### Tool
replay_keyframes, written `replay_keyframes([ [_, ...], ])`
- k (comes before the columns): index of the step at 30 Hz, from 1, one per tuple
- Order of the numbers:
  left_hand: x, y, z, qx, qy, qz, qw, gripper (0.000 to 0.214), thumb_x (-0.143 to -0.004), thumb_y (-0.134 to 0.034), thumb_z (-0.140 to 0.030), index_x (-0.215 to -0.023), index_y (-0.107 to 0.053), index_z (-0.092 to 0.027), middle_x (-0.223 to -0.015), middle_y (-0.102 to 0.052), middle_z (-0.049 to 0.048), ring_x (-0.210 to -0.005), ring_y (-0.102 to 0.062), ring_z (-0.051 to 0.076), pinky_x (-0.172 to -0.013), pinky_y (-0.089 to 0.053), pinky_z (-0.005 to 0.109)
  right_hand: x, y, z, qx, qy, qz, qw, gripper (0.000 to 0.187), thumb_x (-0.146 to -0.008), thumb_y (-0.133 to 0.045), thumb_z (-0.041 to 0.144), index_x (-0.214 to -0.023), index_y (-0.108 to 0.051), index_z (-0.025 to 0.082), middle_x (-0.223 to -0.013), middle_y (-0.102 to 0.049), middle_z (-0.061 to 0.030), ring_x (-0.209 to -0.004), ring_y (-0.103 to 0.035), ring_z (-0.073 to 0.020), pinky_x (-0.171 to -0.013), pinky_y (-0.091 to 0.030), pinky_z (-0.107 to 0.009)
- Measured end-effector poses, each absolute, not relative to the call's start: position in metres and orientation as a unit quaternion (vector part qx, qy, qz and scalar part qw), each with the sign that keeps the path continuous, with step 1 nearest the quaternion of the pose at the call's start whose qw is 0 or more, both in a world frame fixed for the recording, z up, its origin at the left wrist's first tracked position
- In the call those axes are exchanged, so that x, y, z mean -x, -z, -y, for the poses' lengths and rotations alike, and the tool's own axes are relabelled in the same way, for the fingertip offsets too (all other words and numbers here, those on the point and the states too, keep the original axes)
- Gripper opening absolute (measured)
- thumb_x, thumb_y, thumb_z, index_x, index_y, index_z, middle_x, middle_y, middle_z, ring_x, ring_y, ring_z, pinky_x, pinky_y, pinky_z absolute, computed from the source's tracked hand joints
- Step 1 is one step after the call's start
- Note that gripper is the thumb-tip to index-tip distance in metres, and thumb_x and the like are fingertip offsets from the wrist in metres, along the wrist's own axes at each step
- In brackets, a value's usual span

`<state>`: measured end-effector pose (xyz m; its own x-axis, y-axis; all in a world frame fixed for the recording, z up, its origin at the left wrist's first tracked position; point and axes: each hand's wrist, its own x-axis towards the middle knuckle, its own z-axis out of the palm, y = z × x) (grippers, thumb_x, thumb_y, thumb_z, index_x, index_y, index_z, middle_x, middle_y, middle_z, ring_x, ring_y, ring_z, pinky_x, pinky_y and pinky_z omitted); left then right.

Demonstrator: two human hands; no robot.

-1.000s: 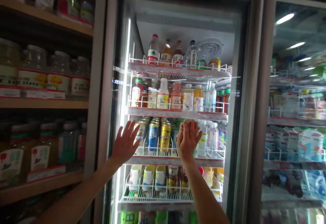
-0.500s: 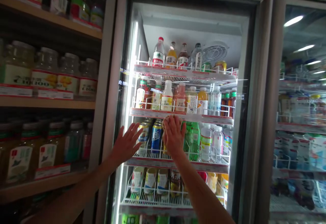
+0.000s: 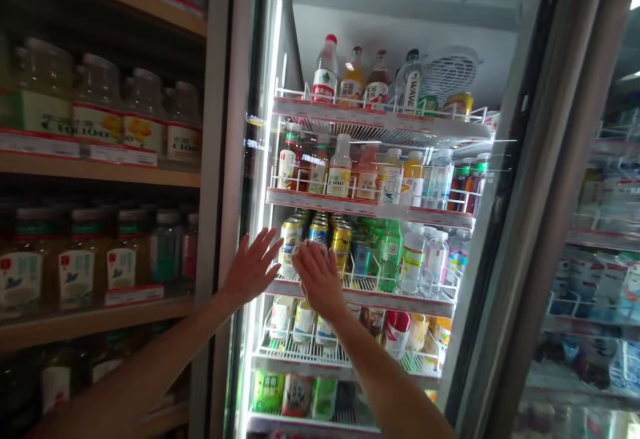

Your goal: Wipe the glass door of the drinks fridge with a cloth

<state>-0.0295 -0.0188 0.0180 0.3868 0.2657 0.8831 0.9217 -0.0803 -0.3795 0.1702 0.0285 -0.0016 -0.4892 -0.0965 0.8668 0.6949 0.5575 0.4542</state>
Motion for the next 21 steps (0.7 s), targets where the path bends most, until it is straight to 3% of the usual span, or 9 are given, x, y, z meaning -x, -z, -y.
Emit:
replay_keyframes([
  [4,0.050,0.003,0.036,0.663,0.302,0.480,0.488,0.051,-0.089,-0.044,-0.034,-0.137,-0.037,-0.019,-0.143,-0.038,0.0112,-0.136,-0.027,0.024,-0.113,-0.014,0.047,-0.165,0.027,-0.024,0.085,0.450,0.813,0.360,0.039,-0.085,-0.048,0.021,-0.124,-0.053,0.024,-0.136,-0.051,-0.0022,-0.137,-0.027,-0.0182,-0.117,-0.007,-0.046],
  [10,0.060,0.022,0.048,0.638,0.302,0.534,0.465,0.051,-0.089,-0.042,-0.033,-0.137,-0.036,-0.018,-0.143,-0.038,0.0117,-0.136,-0.027,0.024,-0.113,-0.018,0.047,-0.138,-0.023,-0.027,0.192,0.421,0.753,0.468,0.044,-0.086,-0.046,0.019,-0.130,-0.047,0.021,-0.137,-0.049,-0.0070,-0.141,-0.017,-0.0195,-0.115,-0.002,-0.050],
  [17,0.064,0.040,0.058,0.630,0.290,0.554,0.459,0.049,-0.088,-0.041,-0.032,-0.134,-0.039,-0.015,-0.141,-0.040,0.0128,-0.136,-0.028,0.023,-0.113,-0.018,0.046,-0.137,0.046,-0.014,0.068,0.442,0.823,0.349,0.038,-0.086,-0.047,0.020,-0.123,-0.054,0.021,-0.137,-0.049,-0.0036,-0.138,-0.025,-0.0196,-0.117,-0.002,-0.048],
  [21,0.065,0.036,0.058,0.622,0.304,0.555,0.462,0.050,-0.088,-0.041,-0.031,-0.135,-0.037,-0.013,-0.143,-0.037,0.0148,-0.137,-0.026,0.023,-0.112,-0.019,0.046,-0.123,0.000,-0.019,0.140,0.422,0.794,0.415,0.043,-0.086,-0.045,0.018,-0.128,-0.048,0.022,-0.138,-0.048,-0.0051,-0.139,-0.024,-0.0193,-0.116,-0.002,-0.050],
])
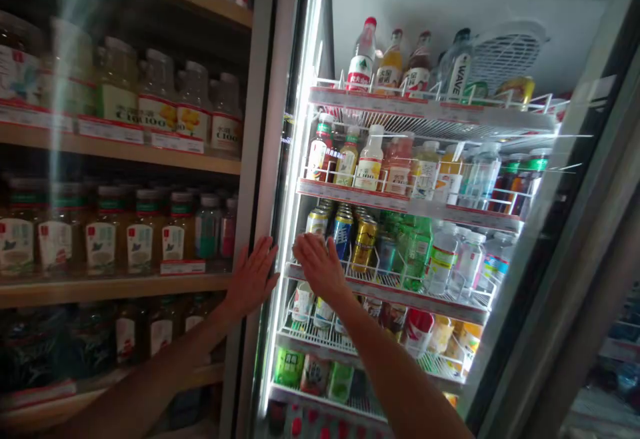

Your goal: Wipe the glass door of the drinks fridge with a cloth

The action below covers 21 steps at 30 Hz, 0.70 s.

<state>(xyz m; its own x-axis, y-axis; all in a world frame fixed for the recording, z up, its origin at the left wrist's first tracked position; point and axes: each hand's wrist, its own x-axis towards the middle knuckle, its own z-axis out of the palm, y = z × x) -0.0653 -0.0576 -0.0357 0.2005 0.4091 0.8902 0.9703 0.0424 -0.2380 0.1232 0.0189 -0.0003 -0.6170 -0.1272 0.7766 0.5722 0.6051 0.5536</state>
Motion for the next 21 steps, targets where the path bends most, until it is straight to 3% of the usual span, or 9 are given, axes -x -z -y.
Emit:
replay_keyframes([
  [4,0.069,0.033,0.057,0.601,0.332,0.564,0.460,0.057,-0.089,-0.040,-0.032,-0.141,-0.026,-0.013,-0.144,-0.034,0.0152,-0.138,-0.024,0.023,-0.112,-0.018,0.047,-0.106,-0.023,-0.023,0.183,0.397,0.772,0.461,0.048,-0.085,-0.045,0.016,-0.133,-0.043,0.021,-0.141,-0.043,-0.0083,-0.140,-0.019,-0.0217,-0.115,-0.002,-0.051],
  [10,0.091,0.034,0.076,0.599,0.325,0.597,0.424,0.057,-0.090,-0.038,-0.034,-0.141,-0.025,-0.015,-0.147,-0.030,0.0146,-0.139,-0.021,0.024,-0.112,-0.017,0.047,-0.102,0.009,-0.016,0.056,0.379,0.865,0.323,0.047,-0.085,-0.044,0.014,-0.131,-0.044,0.023,-0.139,-0.047,-0.0028,-0.136,-0.028,-0.0171,-0.117,-0.008,-0.048],
  [16,0.101,0.023,0.083,0.607,0.318,0.624,0.375,0.058,-0.089,-0.039,-0.036,-0.140,-0.027,-0.013,-0.151,-0.021,0.0143,-0.141,-0.011,0.023,-0.113,-0.010,0.047,-0.078,-0.037,-0.024,0.168,0.316,0.843,0.402,0.049,-0.089,-0.037,0.014,-0.137,-0.035,0.023,-0.148,-0.033,-0.0056,-0.141,-0.016,-0.0228,-0.113,0.000,-0.059],
  [21,0.092,0.023,0.088,0.620,0.300,0.634,0.352,0.056,-0.088,-0.039,-0.034,-0.138,-0.028,-0.012,-0.150,-0.020,0.0155,-0.141,-0.012,0.024,-0.114,-0.009,0.048,-0.110,0.041,-0.009,0.070,0.326,0.892,0.306,0.049,-0.086,-0.041,0.010,-0.134,-0.040,0.020,-0.141,-0.043,-0.0067,-0.138,-0.025,-0.0198,-0.115,-0.007,-0.053],
])
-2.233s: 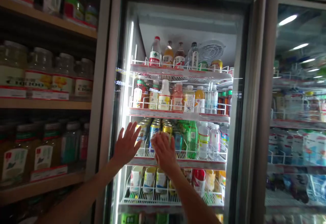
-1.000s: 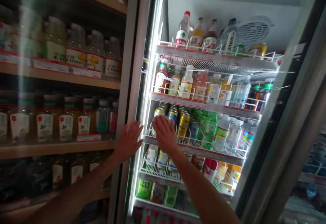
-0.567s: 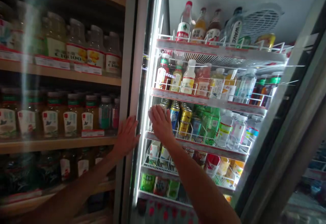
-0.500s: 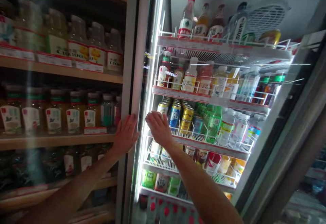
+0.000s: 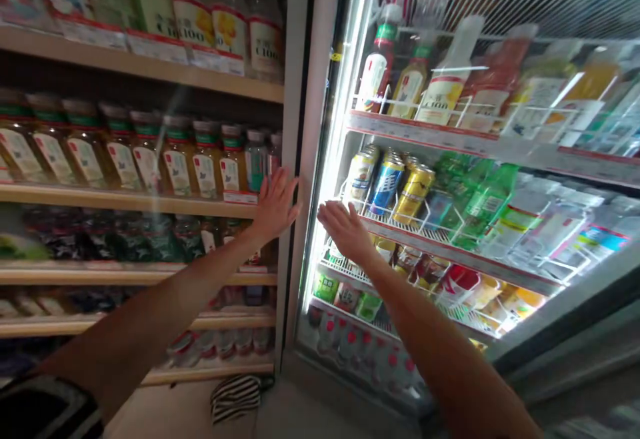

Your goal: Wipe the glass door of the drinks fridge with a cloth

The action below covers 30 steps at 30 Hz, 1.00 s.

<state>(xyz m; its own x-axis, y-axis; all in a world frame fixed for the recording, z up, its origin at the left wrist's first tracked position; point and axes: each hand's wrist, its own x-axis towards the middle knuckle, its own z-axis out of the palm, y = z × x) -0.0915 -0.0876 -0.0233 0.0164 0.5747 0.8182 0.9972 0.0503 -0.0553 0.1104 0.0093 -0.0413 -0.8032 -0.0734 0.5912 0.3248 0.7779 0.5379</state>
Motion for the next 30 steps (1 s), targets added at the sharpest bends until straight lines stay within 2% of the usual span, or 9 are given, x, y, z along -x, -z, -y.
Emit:
replay_keyframes([
  [2,0.086,0.025,0.089,0.636,0.288,0.627,0.345,0.056,-0.088,-0.040,-0.033,-0.139,-0.028,-0.013,-0.150,-0.021,0.0150,-0.141,-0.013,0.025,-0.113,-0.009,0.049,-0.130,0.062,-0.008,0.034,0.323,0.899,0.294,0.047,-0.086,-0.037,0.008,-0.131,-0.045,0.020,-0.136,-0.050,-0.0060,-0.135,-0.031,-0.0173,-0.115,-0.012,-0.051],
  [4,0.080,0.025,0.086,0.654,0.277,0.614,0.344,0.056,-0.088,-0.041,-0.032,-0.139,-0.027,-0.015,-0.151,-0.020,0.0138,-0.141,-0.012,0.024,-0.113,-0.009,0.049,-0.146,0.054,-0.013,0.051,0.321,0.889,0.322,0.046,-0.087,-0.035,0.009,-0.130,-0.046,0.021,-0.136,-0.050,-0.0070,-0.135,-0.033,-0.0181,-0.113,-0.013,-0.053],
  [8,0.059,0.026,0.071,0.674,0.291,0.578,0.355,0.055,-0.089,-0.040,-0.035,-0.140,-0.024,-0.018,-0.151,-0.020,0.0128,-0.141,-0.009,0.023,-0.113,-0.009,0.049,-0.169,0.006,-0.028,0.203,0.338,0.813,0.429,0.044,-0.090,-0.033,0.023,-0.131,-0.046,0.017,-0.145,-0.037,-0.0117,-0.138,-0.024,-0.0276,-0.109,-0.005,-0.058],
  [10,0.045,0.027,0.063,0.682,0.303,0.556,0.365,0.056,-0.090,-0.040,-0.036,-0.141,-0.023,-0.019,-0.151,-0.021,0.0129,-0.141,-0.009,0.024,-0.113,-0.010,0.050,-0.183,0.005,-0.029,0.235,0.353,0.783,0.455,0.044,-0.088,-0.040,0.026,-0.132,-0.047,0.017,-0.146,-0.035,-0.0126,-0.139,-0.021,-0.0277,-0.110,-0.003,-0.056],
  [12,0.032,0.029,0.057,0.691,0.308,0.535,0.377,0.058,-0.089,-0.042,-0.035,-0.141,-0.022,-0.019,-0.150,-0.022,0.0131,-0.141,-0.009,0.024,-0.113,-0.011,0.050,-0.199,0.025,-0.023,0.221,0.374,0.788,0.437,0.047,-0.085,-0.049,0.023,-0.132,-0.046,0.020,-0.143,-0.040,-0.0115,-0.140,-0.019,-0.0237,-0.113,-0.004,-0.053],
  [16,0.011,0.027,0.046,0.708,0.322,0.491,0.393,0.061,-0.089,-0.043,-0.033,-0.143,-0.018,-0.019,-0.150,-0.024,0.0136,-0.141,-0.009,0.024,-0.113,-0.012,0.050,-0.224,0.054,-0.019,0.190,0.412,0.820,0.349,0.046,-0.084,-0.051,0.021,-0.130,-0.047,0.025,-0.139,-0.046,-0.0058,-0.140,-0.019,-0.0176,-0.115,-0.003,-0.049],
  [22,-0.027,0.010,0.021,0.716,0.363,0.414,0.429,0.064,-0.090,-0.041,-0.037,-0.144,-0.013,-0.017,-0.150,-0.024,0.0147,-0.141,-0.005,0.024,-0.114,-0.010,0.049,-0.240,-0.004,-0.036,0.318,0.419,0.702,0.479,0.047,-0.087,-0.046,0.027,-0.133,-0.043,0.023,-0.146,-0.035,-0.0101,-0.140,-0.019,-0.0239,-0.112,-0.009,-0.053],
  [26,-0.052,0.001,0.007,0.719,0.368,0.378,0.453,0.061,-0.089,-0.042,-0.037,-0.142,-0.021,-0.016,-0.148,-0.028,0.0144,-0.141,-0.007,0.024,-0.113,-0.010,0.049,-0.255,0.027,-0.028,0.292,0.428,0.729,0.448,0.043,-0.085,-0.048,0.023,-0.129,-0.048,0.021,-0.143,-0.040,-0.0107,-0.140,-0.018,-0.0217,-0.113,-0.011,-0.049],
  [30,-0.065,-0.003,-0.005,0.704,0.371,0.367,0.481,0.056,-0.087,-0.045,-0.037,-0.138,-0.032,-0.017,-0.144,-0.036,0.0130,-0.141,-0.009,0.024,-0.113,-0.008,0.050,-0.271,0.043,-0.030,0.255,0.432,0.760,0.414,0.041,-0.084,-0.051,0.022,-0.125,-0.051,0.024,-0.142,-0.042,-0.0068,-0.139,-0.021,-0.0187,-0.114,-0.008,-0.047],
])
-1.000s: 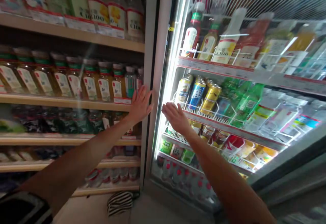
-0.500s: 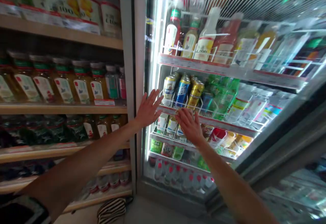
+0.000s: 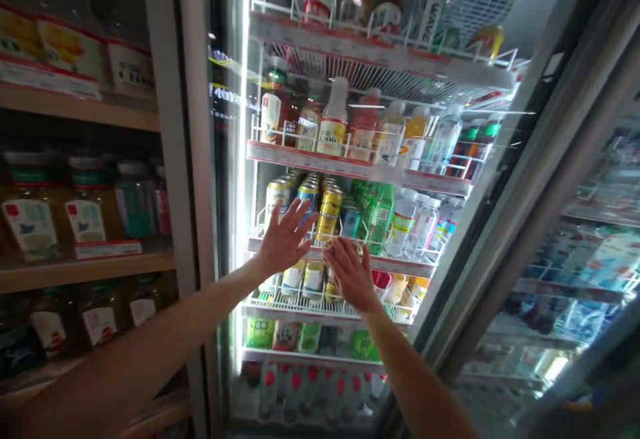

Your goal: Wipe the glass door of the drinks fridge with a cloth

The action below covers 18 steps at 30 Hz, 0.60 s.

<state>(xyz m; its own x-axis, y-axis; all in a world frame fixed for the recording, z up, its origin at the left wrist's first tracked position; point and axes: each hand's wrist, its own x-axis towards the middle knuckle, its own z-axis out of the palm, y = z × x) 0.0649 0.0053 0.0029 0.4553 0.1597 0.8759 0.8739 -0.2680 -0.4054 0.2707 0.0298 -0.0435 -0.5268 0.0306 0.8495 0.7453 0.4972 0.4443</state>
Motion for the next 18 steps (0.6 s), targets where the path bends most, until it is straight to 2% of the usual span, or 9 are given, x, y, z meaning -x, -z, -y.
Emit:
replay_keyframes([
  [5,-0.068,-0.002,-0.014,0.680,0.380,0.369,0.507,0.055,-0.088,-0.043,-0.036,-0.139,-0.032,-0.017,-0.142,-0.040,0.0102,-0.141,-0.010,0.021,-0.114,-0.003,0.049,-0.281,-0.002,-0.046,0.328,0.421,0.667,0.521,0.049,-0.086,-0.046,0.023,-0.135,-0.041,0.022,-0.148,-0.031,-0.0103,-0.140,-0.019,-0.0235,-0.113,-0.014,-0.051],
  [8,-0.068,-0.001,-0.014,0.678,0.381,0.376,0.504,0.059,-0.088,-0.042,-0.037,-0.142,-0.026,-0.018,-0.143,-0.038,0.0095,-0.141,-0.009,0.020,-0.115,-0.002,0.048,-0.284,0.011,-0.043,0.326,0.416,0.680,0.508,0.050,-0.086,-0.045,0.022,-0.135,-0.040,0.023,-0.147,-0.032,-0.0102,-0.140,-0.021,-0.0234,-0.113,-0.015,-0.050],
  [12,-0.069,-0.002,-0.013,0.676,0.386,0.379,0.500,0.062,-0.087,-0.044,-0.036,-0.143,-0.023,-0.019,-0.142,-0.039,0.0096,-0.141,-0.010,0.019,-0.115,-0.003,0.047,-0.288,0.038,-0.037,0.293,0.424,0.718,0.468,0.044,-0.084,-0.048,0.020,-0.128,-0.048,0.024,-0.142,-0.042,-0.0082,-0.139,-0.023,-0.0211,-0.113,-0.015,-0.048],
  [18,-0.069,-0.002,-0.013,0.675,0.389,0.378,0.500,0.060,-0.087,-0.044,-0.035,-0.142,-0.025,-0.020,-0.141,-0.041,0.0103,-0.141,-0.011,0.020,-0.115,-0.004,0.048,-0.323,0.010,-0.055,0.356,0.443,0.637,0.521,0.042,-0.087,-0.042,0.024,-0.129,-0.048,0.022,-0.140,-0.042,-0.0126,-0.138,-0.027,-0.0232,-0.110,-0.020,-0.051],
])
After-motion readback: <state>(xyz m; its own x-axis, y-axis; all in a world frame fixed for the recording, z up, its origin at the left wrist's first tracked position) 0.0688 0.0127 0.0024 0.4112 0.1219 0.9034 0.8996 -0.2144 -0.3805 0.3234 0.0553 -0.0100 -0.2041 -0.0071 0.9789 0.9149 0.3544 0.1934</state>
